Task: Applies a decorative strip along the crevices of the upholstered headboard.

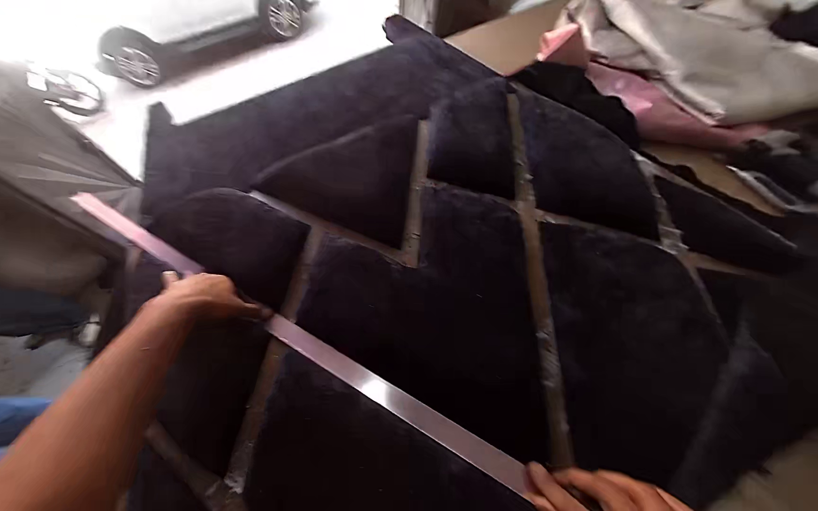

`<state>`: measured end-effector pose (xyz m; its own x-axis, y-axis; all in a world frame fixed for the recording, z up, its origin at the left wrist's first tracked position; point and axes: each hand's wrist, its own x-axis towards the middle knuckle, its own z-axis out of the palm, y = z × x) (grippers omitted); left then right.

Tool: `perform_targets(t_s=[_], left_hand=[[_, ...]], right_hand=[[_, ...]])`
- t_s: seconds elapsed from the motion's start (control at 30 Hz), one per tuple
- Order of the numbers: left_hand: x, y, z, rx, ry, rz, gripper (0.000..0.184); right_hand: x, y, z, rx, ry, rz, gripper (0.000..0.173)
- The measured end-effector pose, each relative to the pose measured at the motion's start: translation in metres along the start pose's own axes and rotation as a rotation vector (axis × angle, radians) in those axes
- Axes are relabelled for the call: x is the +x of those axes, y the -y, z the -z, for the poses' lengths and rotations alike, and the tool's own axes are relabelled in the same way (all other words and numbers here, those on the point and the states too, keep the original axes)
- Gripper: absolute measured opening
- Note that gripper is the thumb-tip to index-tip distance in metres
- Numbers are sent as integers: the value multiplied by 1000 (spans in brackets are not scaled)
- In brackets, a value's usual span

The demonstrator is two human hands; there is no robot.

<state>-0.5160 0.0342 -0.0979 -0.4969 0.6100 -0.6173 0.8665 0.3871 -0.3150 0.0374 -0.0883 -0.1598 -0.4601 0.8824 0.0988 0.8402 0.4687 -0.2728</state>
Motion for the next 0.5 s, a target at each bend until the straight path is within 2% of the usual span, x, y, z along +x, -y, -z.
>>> perform_targets(t_s=[0.07,0.17,0.2,0.27,0.3,0.37,0.5], left_hand=[[-12,-17,8,-2,29,34,89],[8,-15,2,-6,67,110,98],[27,-4,-9,-19,45,118,105],[62,20,-39,14,-109,75,116],[63,21,-42,27,-134,49,115],[34,-1,-35,102,-161,-49,99],[-56,-82,-37,112,-329,-184,63]], right_hand=[[5,-2,5,-61,-6,-2,25],[14,1,2,-75,-59,25,22],[17,3,1,-62,-59,46,24],[23,8,0,-40,-35,93,31],[28,10,-3,-44,-21,122,34],[38,14,-10,-83,-2,166,40],[52,22,-13,-161,70,228,43]])
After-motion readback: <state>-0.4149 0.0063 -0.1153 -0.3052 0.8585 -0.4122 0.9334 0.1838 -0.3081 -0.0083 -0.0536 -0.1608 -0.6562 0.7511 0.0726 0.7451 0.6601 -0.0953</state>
